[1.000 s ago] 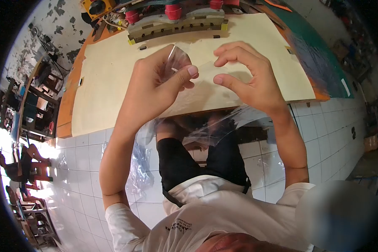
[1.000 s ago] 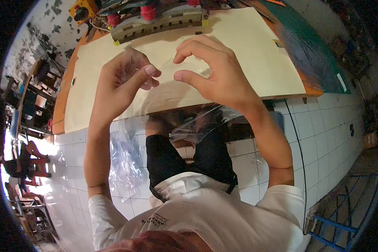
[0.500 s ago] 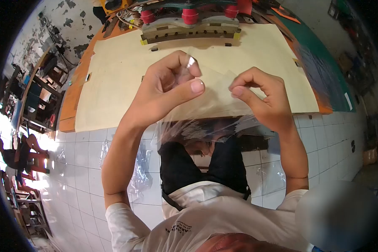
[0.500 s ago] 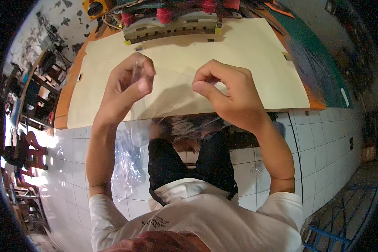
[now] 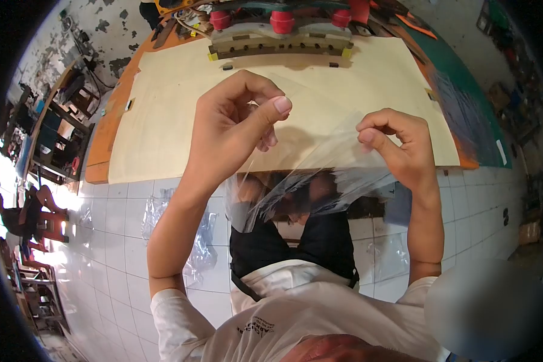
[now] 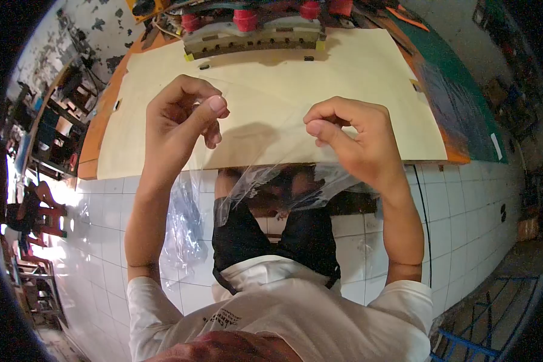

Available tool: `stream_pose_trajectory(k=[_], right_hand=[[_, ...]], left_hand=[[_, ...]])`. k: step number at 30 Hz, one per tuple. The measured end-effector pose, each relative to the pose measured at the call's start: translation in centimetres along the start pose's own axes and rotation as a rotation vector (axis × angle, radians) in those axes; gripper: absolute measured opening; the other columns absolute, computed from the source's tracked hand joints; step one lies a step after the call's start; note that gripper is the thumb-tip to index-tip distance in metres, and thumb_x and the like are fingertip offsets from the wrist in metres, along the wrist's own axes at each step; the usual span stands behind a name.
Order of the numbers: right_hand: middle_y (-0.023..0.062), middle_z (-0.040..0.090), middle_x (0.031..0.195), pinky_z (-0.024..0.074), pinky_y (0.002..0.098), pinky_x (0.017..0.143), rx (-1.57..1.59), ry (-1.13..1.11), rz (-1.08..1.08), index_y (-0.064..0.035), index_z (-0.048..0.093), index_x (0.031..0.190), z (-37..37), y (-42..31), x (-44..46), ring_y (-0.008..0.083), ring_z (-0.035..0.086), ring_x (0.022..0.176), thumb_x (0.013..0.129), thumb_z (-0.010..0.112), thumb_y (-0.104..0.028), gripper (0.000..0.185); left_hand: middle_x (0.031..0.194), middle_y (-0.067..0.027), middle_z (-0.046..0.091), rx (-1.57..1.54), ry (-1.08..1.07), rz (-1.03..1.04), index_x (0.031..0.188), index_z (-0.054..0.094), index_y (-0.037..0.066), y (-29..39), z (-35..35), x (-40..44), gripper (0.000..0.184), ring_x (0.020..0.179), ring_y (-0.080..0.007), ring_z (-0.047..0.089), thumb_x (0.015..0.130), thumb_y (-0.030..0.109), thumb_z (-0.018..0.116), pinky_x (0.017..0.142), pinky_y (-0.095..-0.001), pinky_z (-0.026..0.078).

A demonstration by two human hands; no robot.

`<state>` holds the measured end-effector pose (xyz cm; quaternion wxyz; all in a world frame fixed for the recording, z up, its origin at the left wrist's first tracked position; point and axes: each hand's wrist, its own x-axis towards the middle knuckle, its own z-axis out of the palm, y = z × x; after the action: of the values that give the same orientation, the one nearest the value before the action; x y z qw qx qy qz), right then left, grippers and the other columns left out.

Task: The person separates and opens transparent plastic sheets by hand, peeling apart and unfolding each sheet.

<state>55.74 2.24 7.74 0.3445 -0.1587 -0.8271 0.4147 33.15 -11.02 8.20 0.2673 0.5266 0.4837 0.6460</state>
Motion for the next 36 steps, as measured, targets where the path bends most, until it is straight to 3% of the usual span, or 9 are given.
stream_pose_trajectory(k=[6, 9, 12, 15, 18, 21, 24, 29, 36], right_hand=[[0.0089, 0.068, 0.080, 0.0497, 0.0240, 0.070, -0.097, -0.090, -0.052, 0.0063, 0.069, 0.094, -0.9, 1.1, 0.2, 0.0122, 0.062, 0.073, 0.086, 0.066, -0.006, 0.015], [0.0090, 0.070, 0.085, 0.0498, 0.0234, 0.072, 0.018, -0.119, -0.022, 0.0049, 0.070, 0.099, -1.2, 2.3, 0.1, 0.0121, 0.063, 0.077, 0.089, 0.066, -0.008, 0.017], [0.0077, 0.070, 0.089, 0.0504, 0.0229, 0.074, 0.148, 0.005, 0.090, 0.0037, 0.071, 0.100, -1.7, 3.0, 0.1, 0.0107, 0.063, 0.080, 0.090, 0.066, -0.009, 0.017], [0.0068, 0.070, 0.090, 0.0511, 0.0227, 0.074, 0.111, 0.022, 0.088, 0.0039, 0.069, 0.105, -2.5, 3.5, -0.3, 0.0100, 0.064, 0.083, 0.091, 0.068, -0.012, 0.022], [0.0080, 0.070, 0.092, 0.0514, 0.0229, 0.073, 0.192, -0.176, 0.148, 0.0024, 0.064, 0.115, -1.8, 2.3, -1.1, 0.0100, 0.065, 0.084, 0.090, 0.069, -0.013, 0.031], [0.0110, 0.067, 0.103, 0.0504, 0.0224, 0.080, 0.080, -0.511, 0.374, -0.0002, 0.057, 0.125, -0.4, 0.3, -1.2, 0.0111, 0.066, 0.087, 0.088, 0.069, -0.007, 0.040], [0.0100, 0.067, 0.101, 0.0505, 0.0225, 0.081, 0.321, -0.521, 0.424, 0.0009, 0.059, 0.122, 0.2, 2.0, -2.1, 0.0110, 0.066, 0.087, 0.086, 0.070, -0.004, 0.038], [0.0068, 0.067, 0.095, 0.0523, 0.0260, 0.080, 0.353, -0.239, 0.302, 0.0031, 0.066, 0.104, -0.4, 2.4, -3.0, 0.0117, 0.064, 0.088, 0.082, 0.069, 0.001, 0.022], [0.0072, 0.068, 0.098, 0.0535, 0.0270, 0.084, 0.110, 0.090, 0.113, 0.0018, 0.066, 0.105, -8.9, 3.6, -0.7, 0.0134, 0.066, 0.092, 0.083, 0.068, -0.001, 0.022]], left_hand=[[0.080, -0.0057, 0.066, 0.045, 0.005, 0.080, 0.091, 0.062, -0.002, 1.3, 0.3, -0.6, 0.009, 0.068, -0.0076, 0.062, 0.089, 0.006, 0.068, 0.055, -0.0212, 0.052], [0.083, -0.0148, 0.068, 0.202, 0.004, 0.194, 0.093, 0.059, -0.003, 2.5, 0.3, -1.4, 0.009, 0.065, -0.0142, 0.064, 0.088, 0.000, 0.066, 0.056, -0.0252, 0.052], [0.082, -0.0081, 0.068, 0.194, -0.049, 0.191, 0.089, 0.063, -0.004, 3.2, 0.3, -3.1, 0.006, 0.068, -0.0108, 0.065, 0.086, -0.001, 0.067, 0.058, -0.0221, 0.052], [0.077, -0.0092, 0.069, 0.286, -0.008, 0.221, 0.084, 0.066, -0.003, 3.3, 1.5, -4.9, 0.006, 0.062, -0.0118, 0.065, 0.080, -0.004, 0.069, 0.058, -0.0218, 0.051], [0.076, -0.0091, 0.070, 0.354, 0.014, 0.241, 0.082, 0.067, -0.003, 3.3, 2.6, -5.4, 0.007, 0.062, -0.0127, 0.066, 0.076, -0.005, 0.070, 0.057, -0.0219, 0.051], [0.076, -0.0091, 0.070, 0.387, 0.004, 0.254, 0.081, 0.067, -0.002, 3.3, 2.8, -5.5, 0.008, 0.062, -0.0137, 0.066, 0.074, -0.005, 0.070, 0.058, -0.0224, 0.051], [0.076, -0.0092, 0.070, 0.411, -0.013, 0.279, 0.081, 0.067, -0.001, 3.4, 2.7, -5.8, 0.009, 0.063, -0.0155, 0.068, 0.074, -0.006, 0.069, 0.059, -0.0233, 0.052], [0.076, -0.0102, 0.069, 0.331, -0.165, 0.472, 0.084, 0.067, 0.000, 3.4, 2.2, -7.5, 0.010, 0.070, -0.0215, 0.071, 0.077, -0.006, 0.069, 0.062, -0.0260, 0.055], [0.081, -0.0081, 0.069, 0.178, -0.521, 0.419, 0.089, 0.067, 0.003, 0.2, 4.1, -12.2, 0.012, 0.063, -0.0220, 0.068, 0.078, 0.000, 0.071, 0.054, -0.0267, 0.054]])
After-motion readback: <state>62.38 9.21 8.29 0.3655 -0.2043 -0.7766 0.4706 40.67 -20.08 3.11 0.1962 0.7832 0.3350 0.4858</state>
